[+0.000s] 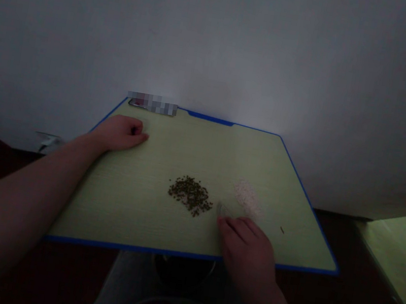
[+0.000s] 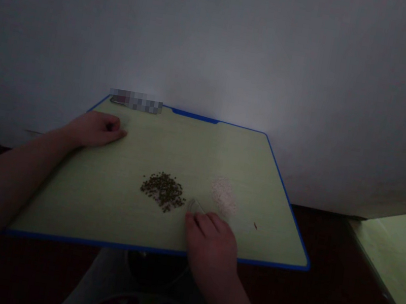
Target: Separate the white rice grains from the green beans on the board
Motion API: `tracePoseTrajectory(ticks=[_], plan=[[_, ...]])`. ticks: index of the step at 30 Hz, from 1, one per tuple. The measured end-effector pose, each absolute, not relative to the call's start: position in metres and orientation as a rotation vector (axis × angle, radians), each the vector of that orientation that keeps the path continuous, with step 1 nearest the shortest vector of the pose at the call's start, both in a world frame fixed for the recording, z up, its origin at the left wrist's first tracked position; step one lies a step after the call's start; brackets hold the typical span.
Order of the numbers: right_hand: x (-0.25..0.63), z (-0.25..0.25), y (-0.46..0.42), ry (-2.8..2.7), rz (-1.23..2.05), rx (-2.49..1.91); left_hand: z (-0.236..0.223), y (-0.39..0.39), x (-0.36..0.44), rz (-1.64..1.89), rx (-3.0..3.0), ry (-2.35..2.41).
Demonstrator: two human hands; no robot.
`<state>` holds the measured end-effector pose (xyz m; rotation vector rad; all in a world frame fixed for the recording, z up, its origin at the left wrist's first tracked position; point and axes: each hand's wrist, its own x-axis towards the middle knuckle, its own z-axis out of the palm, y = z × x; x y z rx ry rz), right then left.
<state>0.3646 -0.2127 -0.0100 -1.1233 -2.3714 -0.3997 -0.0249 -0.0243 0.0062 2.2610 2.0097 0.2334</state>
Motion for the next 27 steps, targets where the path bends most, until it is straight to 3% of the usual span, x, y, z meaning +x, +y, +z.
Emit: tracePoseTrajectory(ticks=[6, 17, 27], plan=[[0.380, -0.003, -0.202, -2.263, -0.441, -1.229, 0.004, -0.023, -0.027, 0.226, 2.252, 2.008], [0.369, 0.006, -0.196, -2.271, -0.077, -0.985, 0.006, -0.024, -0.025, 0.230, 2.265, 2.003], [0.378, 0.007, -0.212, -2.295, -0.065, -0.957, 0.008, -0.026, -0.023, 0.221, 2.243, 2.025]])
